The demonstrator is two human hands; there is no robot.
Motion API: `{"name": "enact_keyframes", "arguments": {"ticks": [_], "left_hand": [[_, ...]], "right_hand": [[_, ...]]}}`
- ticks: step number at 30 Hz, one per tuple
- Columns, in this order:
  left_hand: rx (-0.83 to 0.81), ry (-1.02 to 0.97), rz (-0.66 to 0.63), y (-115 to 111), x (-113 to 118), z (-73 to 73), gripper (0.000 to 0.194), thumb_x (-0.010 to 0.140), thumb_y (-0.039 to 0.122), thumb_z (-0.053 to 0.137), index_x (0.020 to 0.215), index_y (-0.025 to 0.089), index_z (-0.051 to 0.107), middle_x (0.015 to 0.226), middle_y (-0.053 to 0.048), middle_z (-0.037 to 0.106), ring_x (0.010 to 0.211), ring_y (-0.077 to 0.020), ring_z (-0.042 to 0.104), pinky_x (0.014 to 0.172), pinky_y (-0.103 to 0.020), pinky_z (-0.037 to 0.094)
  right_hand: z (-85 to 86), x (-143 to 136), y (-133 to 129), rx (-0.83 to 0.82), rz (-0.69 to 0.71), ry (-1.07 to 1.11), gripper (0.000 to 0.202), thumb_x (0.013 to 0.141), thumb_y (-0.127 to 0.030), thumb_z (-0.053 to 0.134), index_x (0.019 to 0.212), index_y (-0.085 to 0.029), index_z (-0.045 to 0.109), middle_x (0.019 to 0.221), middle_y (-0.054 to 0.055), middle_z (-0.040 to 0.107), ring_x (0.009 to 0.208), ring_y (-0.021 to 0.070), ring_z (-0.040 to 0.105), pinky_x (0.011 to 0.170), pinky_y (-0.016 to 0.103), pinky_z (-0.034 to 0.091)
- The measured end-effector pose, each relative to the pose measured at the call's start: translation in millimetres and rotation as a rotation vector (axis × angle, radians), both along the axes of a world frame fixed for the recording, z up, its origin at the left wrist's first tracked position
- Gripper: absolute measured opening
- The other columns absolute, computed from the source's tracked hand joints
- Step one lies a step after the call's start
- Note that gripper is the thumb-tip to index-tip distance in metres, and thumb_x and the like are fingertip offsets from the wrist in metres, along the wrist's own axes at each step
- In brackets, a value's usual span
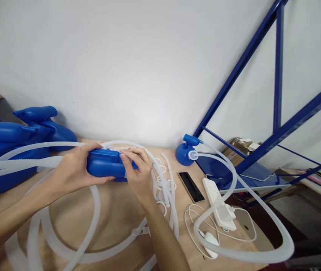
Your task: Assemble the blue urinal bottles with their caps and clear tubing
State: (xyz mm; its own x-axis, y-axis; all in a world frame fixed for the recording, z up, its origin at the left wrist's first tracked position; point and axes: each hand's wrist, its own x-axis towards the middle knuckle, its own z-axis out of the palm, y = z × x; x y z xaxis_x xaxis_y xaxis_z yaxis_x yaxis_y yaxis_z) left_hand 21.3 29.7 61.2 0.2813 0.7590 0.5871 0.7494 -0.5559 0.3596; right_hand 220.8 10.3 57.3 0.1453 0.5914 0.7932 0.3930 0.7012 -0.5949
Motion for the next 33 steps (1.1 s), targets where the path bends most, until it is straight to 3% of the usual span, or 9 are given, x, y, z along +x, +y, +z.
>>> {"name": "enact_keyframes", "arguments": {"ticks": [4, 9, 16, 20, 28, 33], "left_hand": [[-0.042, -0.014, 0.034, -2.5, 1.9, 1.2, 0.083, 0.064, 0.063, 0.078, 0.129, 0.024, 0.044, 0.105, -0.008, 0.074, 0.087, -0.0362, 0.075, 0.072, -0.04, 0.054], [-0.071, 0.025, 0.042, 0.7, -0.3, -3.8, 0.081, 0.068, 0.066, 0.075, 0.13, 0.026, 0.043, 0.1, -0.007, 0.075, 0.086, -0.0362, 0.075, 0.067, -0.038, 0.051], [0.098, 0.156, 0.1, -4.0, -0.7, -5.9, 0.074, 0.077, 0.061, 0.072, 0.132, 0.02, 0.045, 0.101, -0.012, 0.077, 0.084, -0.0383, 0.076, 0.064, -0.038, 0.05], [0.125, 0.226, 0.135, -5.5, 0.2, -5.7, 0.071, 0.078, 0.055, 0.074, 0.133, 0.019, 0.048, 0.102, -0.013, 0.079, 0.08, -0.0374, 0.076, 0.062, -0.037, 0.05], [0.125, 0.188, 0.053, -7.9, -2.9, 1.3, 0.069, 0.076, 0.056, 0.076, 0.131, 0.021, 0.054, 0.104, -0.011, 0.079, 0.086, -0.0367, 0.076, 0.069, -0.038, 0.053], [0.023, 0.147, 0.004, -8.1, -2.0, 4.0, 0.076, 0.071, 0.059, 0.077, 0.135, 0.024, 0.051, 0.102, -0.008, 0.078, 0.084, -0.0362, 0.076, 0.069, -0.038, 0.053]], "right_hand": [[-1.3, 2.3, 0.9, 0.149, -0.043, -0.113, 0.014, 0.095, -0.028, 0.068, 0.1, -0.03, 0.082, 0.094, 0.004, 0.076, 0.088, 0.0215, 0.073, 0.084, 0.041, 0.062], [-10.4, -0.3, 6.8, 0.137, -0.037, -0.114, 0.016, 0.096, -0.028, 0.068, 0.104, -0.031, 0.081, 0.096, 0.004, 0.079, 0.091, 0.0235, 0.076, 0.09, 0.046, 0.063], [-23.3, -0.2, 8.3, 0.351, -0.08, -0.262, 0.039, 0.098, -0.014, 0.061, 0.129, -0.035, 0.073, 0.101, 0.003, 0.079, 0.097, 0.0221, 0.076, 0.093, 0.043, 0.065], [-20.2, -0.8, 8.1, 0.462, -0.108, -0.328, 0.042, 0.096, -0.007, 0.061, 0.13, -0.03, 0.072, 0.095, 0.003, 0.079, 0.093, 0.0197, 0.077, 0.091, 0.037, 0.066], [6.6, 18.5, 3.8, 0.122, 0.241, -0.141, 0.02, 0.093, -0.019, 0.073, 0.107, -0.032, 0.083, 0.1, 0.003, 0.075, 0.091, 0.0167, 0.075, 0.085, 0.032, 0.065], [12.9, 24.5, 1.6, 0.023, 0.283, -0.103, 0.017, 0.09, -0.025, 0.079, 0.103, -0.035, 0.084, 0.1, 0.003, 0.08, 0.093, 0.0199, 0.076, 0.084, 0.036, 0.065]]}}
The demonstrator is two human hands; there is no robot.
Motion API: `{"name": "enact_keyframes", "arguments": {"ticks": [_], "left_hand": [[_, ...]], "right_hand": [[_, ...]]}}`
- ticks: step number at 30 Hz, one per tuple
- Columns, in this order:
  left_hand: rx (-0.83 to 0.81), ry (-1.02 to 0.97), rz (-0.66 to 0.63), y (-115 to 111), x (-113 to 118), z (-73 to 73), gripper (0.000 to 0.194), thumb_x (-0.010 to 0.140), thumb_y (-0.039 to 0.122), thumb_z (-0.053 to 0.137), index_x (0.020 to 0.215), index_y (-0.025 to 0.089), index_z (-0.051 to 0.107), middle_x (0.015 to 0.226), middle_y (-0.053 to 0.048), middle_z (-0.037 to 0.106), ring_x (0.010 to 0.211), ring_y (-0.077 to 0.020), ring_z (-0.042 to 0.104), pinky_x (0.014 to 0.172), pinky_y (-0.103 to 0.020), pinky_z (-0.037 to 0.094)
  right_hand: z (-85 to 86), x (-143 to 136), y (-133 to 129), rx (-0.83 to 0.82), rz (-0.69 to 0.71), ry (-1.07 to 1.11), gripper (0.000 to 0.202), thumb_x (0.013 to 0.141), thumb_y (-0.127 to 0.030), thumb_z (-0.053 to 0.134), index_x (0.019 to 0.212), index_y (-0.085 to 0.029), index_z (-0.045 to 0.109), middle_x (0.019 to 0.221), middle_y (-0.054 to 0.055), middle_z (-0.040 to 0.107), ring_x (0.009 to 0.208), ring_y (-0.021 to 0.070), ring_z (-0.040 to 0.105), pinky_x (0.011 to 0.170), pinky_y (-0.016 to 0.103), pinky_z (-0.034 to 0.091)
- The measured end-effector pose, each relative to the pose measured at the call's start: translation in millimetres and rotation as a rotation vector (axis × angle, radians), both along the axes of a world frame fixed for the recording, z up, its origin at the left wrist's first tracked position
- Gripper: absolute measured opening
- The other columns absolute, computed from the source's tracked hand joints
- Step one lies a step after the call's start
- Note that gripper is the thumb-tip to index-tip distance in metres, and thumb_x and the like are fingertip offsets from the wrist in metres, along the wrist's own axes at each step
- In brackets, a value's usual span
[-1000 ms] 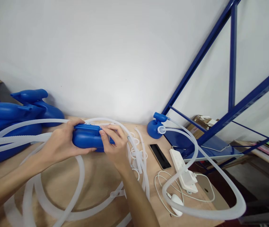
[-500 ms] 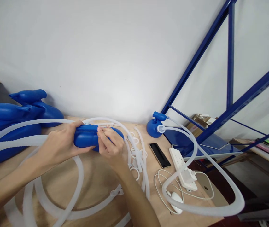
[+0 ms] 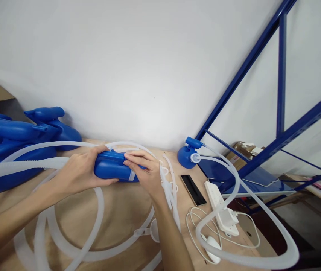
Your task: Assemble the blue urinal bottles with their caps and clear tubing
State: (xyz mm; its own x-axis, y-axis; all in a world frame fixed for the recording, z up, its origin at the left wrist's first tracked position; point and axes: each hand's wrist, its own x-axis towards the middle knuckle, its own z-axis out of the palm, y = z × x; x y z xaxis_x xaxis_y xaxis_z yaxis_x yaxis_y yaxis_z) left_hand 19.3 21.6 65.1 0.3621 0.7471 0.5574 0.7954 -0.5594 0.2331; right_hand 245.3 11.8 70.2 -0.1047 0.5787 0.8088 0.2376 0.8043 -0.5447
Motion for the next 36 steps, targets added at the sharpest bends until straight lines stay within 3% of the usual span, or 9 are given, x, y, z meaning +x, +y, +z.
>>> {"name": "enact_keyframes", "arguments": {"ticks": [5, 12, 15, 21, 30, 36], "left_hand": [[-0.126, -0.064, -0.078, -2.2, -2.2, 2.1, 0.087, 0.066, 0.067, 0.079, 0.137, 0.027, 0.046, 0.102, -0.007, 0.077, 0.084, -0.0357, 0.076, 0.066, -0.036, 0.051], [-0.205, -0.085, -0.15, -6.3, -1.4, 0.8, 0.089, 0.065, 0.068, 0.08, 0.136, 0.026, 0.046, 0.098, -0.007, 0.076, 0.082, -0.036, 0.075, 0.063, -0.037, 0.051], [-0.214, -0.104, -0.146, -7.7, -0.1, 1.0, 0.088, 0.064, 0.067, 0.08, 0.134, 0.025, 0.047, 0.101, -0.009, 0.076, 0.084, -0.0365, 0.075, 0.065, -0.038, 0.052], [-0.198, -0.045, -0.028, -8.8, 1.9, -0.2, 0.085, 0.066, 0.066, 0.076, 0.135, 0.024, 0.047, 0.087, -0.006, 0.075, 0.078, -0.0382, 0.075, 0.061, -0.037, 0.049], [-0.21, 0.023, -0.004, -13.8, 0.5, 8.7, 0.078, 0.068, 0.064, 0.07, 0.131, 0.023, 0.048, 0.094, -0.008, 0.075, 0.083, -0.0386, 0.075, 0.063, -0.037, 0.049], [-0.202, -0.016, -0.036, -14.4, -0.9, 9.0, 0.082, 0.067, 0.066, 0.073, 0.132, 0.023, 0.048, 0.097, -0.009, 0.075, 0.081, -0.0371, 0.074, 0.063, -0.037, 0.05]], "right_hand": [[3.5, 2.9, 0.2, -0.107, 0.116, 0.103, 0.013, 0.089, -0.03, 0.08, 0.101, -0.034, 0.084, 0.091, 0.002, 0.082, 0.086, 0.0207, 0.077, 0.081, 0.038, 0.066], [3.4, 5.0, 3.4, -0.165, 0.267, 0.181, 0.013, 0.079, -0.027, 0.089, 0.088, -0.035, 0.085, 0.084, -0.001, 0.082, 0.082, 0.0195, 0.078, 0.091, 0.04, 0.066], [3.4, 2.8, 0.7, -0.139, 0.245, 0.185, 0.014, 0.079, -0.025, 0.089, 0.088, -0.034, 0.085, 0.081, -0.001, 0.082, 0.077, 0.0187, 0.078, 0.089, 0.039, 0.067], [6.9, -1.3, -6.3, -0.077, 0.128, 0.092, 0.013, 0.086, -0.021, 0.082, 0.093, -0.031, 0.085, 0.083, 0.001, 0.083, 0.077, 0.0185, 0.078, 0.076, 0.034, 0.066], [8.5, -6.7, -10.5, -0.03, 0.119, 0.061, 0.015, 0.086, -0.017, 0.081, 0.09, -0.031, 0.084, 0.086, 0.0, 0.081, 0.083, 0.0171, 0.077, 0.082, 0.033, 0.066], [3.2, -15.5, -10.5, -0.064, 0.07, 0.148, 0.008, 0.084, -0.025, 0.085, 0.088, -0.032, 0.083, 0.086, 0.001, 0.077, 0.085, 0.0171, 0.075, 0.087, 0.036, 0.065]]}}
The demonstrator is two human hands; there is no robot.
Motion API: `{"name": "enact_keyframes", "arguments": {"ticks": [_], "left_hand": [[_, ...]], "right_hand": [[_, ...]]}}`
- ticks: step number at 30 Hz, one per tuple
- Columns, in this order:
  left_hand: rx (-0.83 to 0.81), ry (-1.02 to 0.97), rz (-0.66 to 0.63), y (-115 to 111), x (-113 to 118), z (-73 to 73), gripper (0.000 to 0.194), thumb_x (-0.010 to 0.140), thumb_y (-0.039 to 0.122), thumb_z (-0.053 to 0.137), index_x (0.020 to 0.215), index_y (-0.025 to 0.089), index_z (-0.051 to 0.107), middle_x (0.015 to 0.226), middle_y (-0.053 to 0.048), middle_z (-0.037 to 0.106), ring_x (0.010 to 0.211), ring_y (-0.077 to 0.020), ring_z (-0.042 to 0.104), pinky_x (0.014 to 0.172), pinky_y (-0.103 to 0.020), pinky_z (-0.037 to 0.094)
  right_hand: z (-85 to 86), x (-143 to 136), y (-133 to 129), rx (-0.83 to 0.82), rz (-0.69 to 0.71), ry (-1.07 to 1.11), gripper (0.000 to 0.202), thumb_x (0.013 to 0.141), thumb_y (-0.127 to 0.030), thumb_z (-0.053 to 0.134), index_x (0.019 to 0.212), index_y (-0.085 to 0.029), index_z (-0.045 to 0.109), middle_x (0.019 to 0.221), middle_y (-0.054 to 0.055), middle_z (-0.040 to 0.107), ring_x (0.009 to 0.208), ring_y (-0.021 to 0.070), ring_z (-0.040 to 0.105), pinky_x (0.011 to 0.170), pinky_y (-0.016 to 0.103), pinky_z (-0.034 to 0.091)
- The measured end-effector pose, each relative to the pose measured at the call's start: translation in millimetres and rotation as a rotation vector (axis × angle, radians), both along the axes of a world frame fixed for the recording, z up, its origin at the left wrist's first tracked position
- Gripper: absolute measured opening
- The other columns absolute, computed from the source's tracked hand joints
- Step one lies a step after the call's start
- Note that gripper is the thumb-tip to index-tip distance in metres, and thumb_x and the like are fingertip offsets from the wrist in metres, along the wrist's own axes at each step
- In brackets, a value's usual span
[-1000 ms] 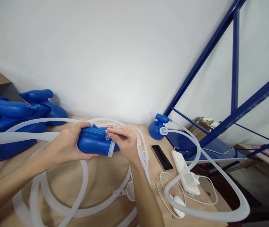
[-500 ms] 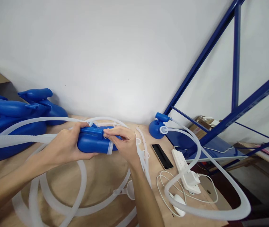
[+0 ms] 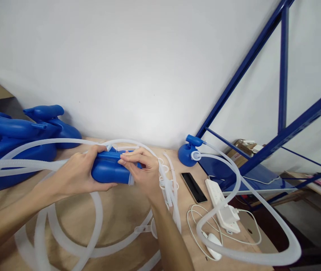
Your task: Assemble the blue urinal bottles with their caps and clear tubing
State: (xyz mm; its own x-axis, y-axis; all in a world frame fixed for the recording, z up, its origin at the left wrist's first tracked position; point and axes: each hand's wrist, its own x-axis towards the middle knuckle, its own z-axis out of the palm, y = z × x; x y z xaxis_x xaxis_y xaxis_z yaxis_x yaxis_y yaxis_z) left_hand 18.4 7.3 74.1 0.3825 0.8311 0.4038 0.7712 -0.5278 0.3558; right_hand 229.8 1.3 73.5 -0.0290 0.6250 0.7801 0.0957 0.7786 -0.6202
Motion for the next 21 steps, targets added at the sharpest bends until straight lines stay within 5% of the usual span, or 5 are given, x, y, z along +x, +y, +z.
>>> {"name": "enact_keyframes", "arguments": {"ticks": [2, 6, 12, 17, 21], "left_hand": [[0.032, -0.036, -0.024, 1.2, -0.3, 0.1, 0.083, 0.067, 0.066, 0.075, 0.133, 0.025, 0.047, 0.103, -0.009, 0.075, 0.084, -0.0365, 0.075, 0.068, -0.038, 0.052], [-0.012, -0.205, -0.052, 5.8, -0.9, 3.9, 0.09, 0.063, 0.067, 0.081, 0.134, 0.027, 0.043, 0.117, -0.011, 0.073, 0.099, -0.0368, 0.074, 0.08, -0.042, 0.056], [-0.302, -0.454, -0.086, 14.9, -2.7, 9.4, 0.098, 0.059, 0.069, 0.084, 0.133, 0.026, 0.037, 0.117, -0.011, 0.072, 0.112, -0.0367, 0.07, 0.09, -0.047, 0.057], [-0.317, -0.433, -0.072, 14.6, -0.2, 6.9, 0.095, 0.056, 0.066, 0.086, 0.129, 0.026, 0.04, 0.115, -0.01, 0.072, 0.114, -0.0378, 0.068, 0.089, -0.047, 0.056], [-0.244, -0.423, -0.033, 13.1, -1.3, 6.4, 0.095, 0.056, 0.068, 0.085, 0.129, 0.026, 0.041, 0.11, -0.009, 0.073, 0.109, -0.0377, 0.07, 0.085, -0.045, 0.057]], "right_hand": [[-2.1, 3.0, 4.8, -0.043, 0.04, 0.023, 0.004, 0.085, -0.034, 0.084, 0.088, -0.032, 0.083, 0.088, 0.002, 0.078, 0.087, 0.0187, 0.076, 0.087, 0.037, 0.064], [-7.4, 16.1, 16.5, -0.157, 0.149, -0.106, 0.034, 0.098, -0.054, 0.063, 0.118, -0.031, 0.078, 0.12, 0.007, 0.078, 0.114, 0.0249, 0.072, 0.102, 0.044, 0.058], [-22.5, 16.4, 18.3, 0.046, 0.028, -0.406, 0.084, 0.094, -0.074, 0.051, 0.163, -0.029, 0.033, 0.16, 0.013, 0.049, 0.141, 0.0327, 0.053, 0.119, 0.053, 0.043], [-32.8, 5.3, 7.2, 0.104, -0.261, -0.468, 0.071, 0.104, -0.066, 0.031, 0.16, -0.024, 0.037, 0.149, 0.014, 0.059, 0.134, 0.0328, 0.06, 0.112, 0.05, 0.049], [-26.8, 3.3, -0.9, 0.015, -0.256, -0.504, 0.066, 0.107, -0.057, 0.03, 0.165, -0.026, 0.027, 0.161, 0.011, 0.047, 0.143, 0.0312, 0.052, 0.117, 0.049, 0.045]]}}
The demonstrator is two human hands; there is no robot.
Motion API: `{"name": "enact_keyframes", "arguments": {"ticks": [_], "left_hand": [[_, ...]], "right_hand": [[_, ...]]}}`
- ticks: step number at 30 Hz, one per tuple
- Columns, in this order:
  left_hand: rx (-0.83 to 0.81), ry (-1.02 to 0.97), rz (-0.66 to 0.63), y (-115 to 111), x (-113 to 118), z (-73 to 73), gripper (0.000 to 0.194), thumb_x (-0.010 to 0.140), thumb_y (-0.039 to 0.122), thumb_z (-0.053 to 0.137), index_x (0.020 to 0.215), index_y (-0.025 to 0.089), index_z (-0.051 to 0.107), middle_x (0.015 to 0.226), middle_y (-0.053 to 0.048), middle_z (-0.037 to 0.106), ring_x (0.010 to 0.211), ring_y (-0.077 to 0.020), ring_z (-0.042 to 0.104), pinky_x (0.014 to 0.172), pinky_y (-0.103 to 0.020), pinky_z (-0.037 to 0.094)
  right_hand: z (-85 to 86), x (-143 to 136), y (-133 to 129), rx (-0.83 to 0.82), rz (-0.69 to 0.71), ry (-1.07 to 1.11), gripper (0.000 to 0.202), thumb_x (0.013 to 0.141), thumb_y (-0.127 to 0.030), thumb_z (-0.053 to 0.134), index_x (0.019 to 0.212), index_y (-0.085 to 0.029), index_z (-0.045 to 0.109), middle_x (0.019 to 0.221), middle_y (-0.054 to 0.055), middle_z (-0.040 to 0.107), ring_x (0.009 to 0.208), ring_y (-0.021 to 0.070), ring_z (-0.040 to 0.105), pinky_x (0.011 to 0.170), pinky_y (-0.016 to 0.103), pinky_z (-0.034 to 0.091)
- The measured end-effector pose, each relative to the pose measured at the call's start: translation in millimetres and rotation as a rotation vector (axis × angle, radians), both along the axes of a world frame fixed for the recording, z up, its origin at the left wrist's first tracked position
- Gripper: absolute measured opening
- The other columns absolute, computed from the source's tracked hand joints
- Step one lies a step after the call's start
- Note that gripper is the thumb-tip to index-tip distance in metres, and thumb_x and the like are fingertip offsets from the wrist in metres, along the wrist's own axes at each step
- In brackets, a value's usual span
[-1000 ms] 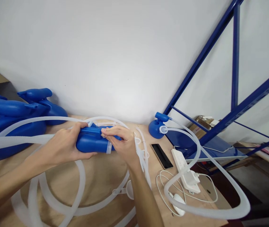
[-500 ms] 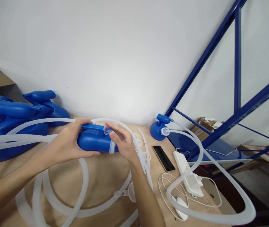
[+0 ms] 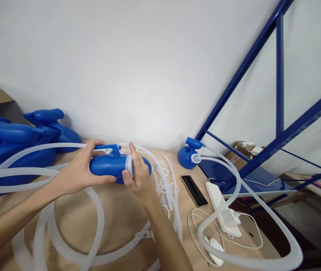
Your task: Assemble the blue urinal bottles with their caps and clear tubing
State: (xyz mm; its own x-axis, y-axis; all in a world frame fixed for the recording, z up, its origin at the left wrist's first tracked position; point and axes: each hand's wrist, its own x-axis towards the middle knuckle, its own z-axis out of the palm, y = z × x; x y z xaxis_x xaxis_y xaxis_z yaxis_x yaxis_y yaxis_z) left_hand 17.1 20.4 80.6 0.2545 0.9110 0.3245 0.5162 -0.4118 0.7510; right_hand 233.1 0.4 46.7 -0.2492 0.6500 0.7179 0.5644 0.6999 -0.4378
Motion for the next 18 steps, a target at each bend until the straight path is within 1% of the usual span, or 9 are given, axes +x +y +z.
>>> {"name": "enact_keyframes", "arguments": {"ticks": [3, 5, 7, 9, 11, 13, 15, 17, 18], "left_hand": [[0.009, 0.034, -0.004, -0.5, -3.0, 2.5, 0.093, 0.057, 0.069, 0.084, 0.127, 0.026, 0.041, 0.104, -0.006, 0.074, 0.105, -0.0367, 0.071, 0.081, -0.043, 0.058], [0.002, 0.03, -0.012, -0.7, -3.3, 3.9, 0.09, 0.058, 0.067, 0.084, 0.125, 0.027, 0.041, 0.101, -0.004, 0.073, 0.102, -0.0347, 0.072, 0.08, -0.041, 0.058], [-0.048, -0.007, -0.044, -0.8, -1.5, 4.6, 0.087, 0.059, 0.065, 0.085, 0.123, 0.027, 0.041, 0.099, -0.003, 0.072, 0.093, -0.0305, 0.073, 0.076, -0.039, 0.059], [-0.183, -0.055, -0.104, -0.8, 1.4, 4.7, 0.084, 0.062, 0.065, 0.083, 0.123, 0.027, 0.04, 0.096, -0.002, 0.07, 0.074, -0.0243, 0.071, 0.061, -0.035, 0.058], [-0.331, -0.096, -0.156, -0.5, 3.6, 4.4, 0.085, 0.064, 0.066, 0.081, 0.126, 0.027, 0.039, 0.095, -0.001, 0.068, 0.057, -0.0184, 0.065, 0.044, -0.03, 0.052], [-0.379, -0.132, -0.18, 0.2, 4.0, 3.5, 0.086, 0.065, 0.065, 0.081, 0.129, 0.028, 0.038, 0.098, -0.002, 0.068, 0.052, -0.016, 0.062, 0.039, -0.027, 0.048], [-0.314, -0.149, -0.193, 1.3, 2.7, 1.9, 0.085, 0.066, 0.062, 0.082, 0.13, 0.028, 0.038, 0.102, -0.003, 0.07, 0.061, -0.0182, 0.068, 0.046, -0.029, 0.054], [-0.2, -0.124, -0.179, 2.3, 0.7, 0.1, 0.083, 0.067, 0.06, 0.083, 0.13, 0.027, 0.039, 0.107, -0.005, 0.071, 0.078, -0.0233, 0.073, 0.063, -0.034, 0.061], [-0.139, -0.096, -0.153, 2.7, -0.1, -0.8, 0.084, 0.066, 0.061, 0.083, 0.129, 0.027, 0.039, 0.109, -0.006, 0.072, 0.087, -0.0261, 0.074, 0.072, -0.038, 0.062]], "right_hand": [[3.3, 3.2, 2.0, -0.009, 0.069, -0.05, 0.071, 0.107, -0.057, 0.031, 0.168, -0.024, 0.016, 0.164, 0.013, 0.043, 0.142, 0.0308, 0.053, 0.118, 0.048, 0.045], [2.7, 7.1, 6.7, 0.044, 0.103, -0.084, 0.074, 0.106, -0.059, 0.032, 0.168, -0.022, 0.015, 0.162, 0.015, 0.045, 0.14, 0.0318, 0.055, 0.117, 0.048, 0.046], [2.1, 11.6, 11.5, 0.109, 0.125, -0.12, 0.074, 0.106, -0.06, 0.032, 0.167, -0.021, 0.018, 0.159, 0.017, 0.048, 0.138, 0.0328, 0.057, 0.116, 0.049, 0.048], [3.1, 15.8, 14.2, 0.172, 0.161, -0.164, 0.072, 0.106, -0.059, 0.034, 0.166, -0.022, 0.021, 0.156, 0.017, 0.053, 0.134, 0.0325, 0.061, 0.113, 0.048, 0.05], [6.3, 18.6, 14.4, 0.221, 0.184, -0.193, 0.07, 0.106, -0.057, 0.036, 0.166, -0.023, 0.022, 0.151, 0.016, 0.057, 0.129, 0.0313, 0.064, 0.11, 0.046, 0.052], [10.8, 19.9, 12.9, 0.24, 0.174, -0.206, 0.068, 0.106, -0.055, 0.035, 0.165, -0.023, 0.024, 0.148, 0.016, 0.06, 0.127, 0.0309, 0.065, 0.107, 0.045, 0.054], [15.9, 20.0, 10.8, 0.223, 0.147, -0.202, 0.069, 0.105, -0.056, 0.036, 0.165, -0.022, 0.026, 0.146, 0.016, 0.061, 0.127, 0.032, 0.065, 0.104, 0.046, 0.055], [21.0, 19.2, 8.4, 0.161, 0.146, -0.186, 0.072, 0.104, -0.058, 0.039, 0.164, -0.022, 0.028, 0.142, 0.016, 0.064, 0.125, 0.0324, 0.065, 0.103, 0.046, 0.055], [23.3, 18.3, 7.2, 0.113, 0.159, -0.169, 0.071, 0.103, -0.059, 0.042, 0.163, -0.022, 0.03, 0.14, 0.015, 0.065, 0.124, 0.032, 0.065, 0.104, 0.046, 0.054]]}}
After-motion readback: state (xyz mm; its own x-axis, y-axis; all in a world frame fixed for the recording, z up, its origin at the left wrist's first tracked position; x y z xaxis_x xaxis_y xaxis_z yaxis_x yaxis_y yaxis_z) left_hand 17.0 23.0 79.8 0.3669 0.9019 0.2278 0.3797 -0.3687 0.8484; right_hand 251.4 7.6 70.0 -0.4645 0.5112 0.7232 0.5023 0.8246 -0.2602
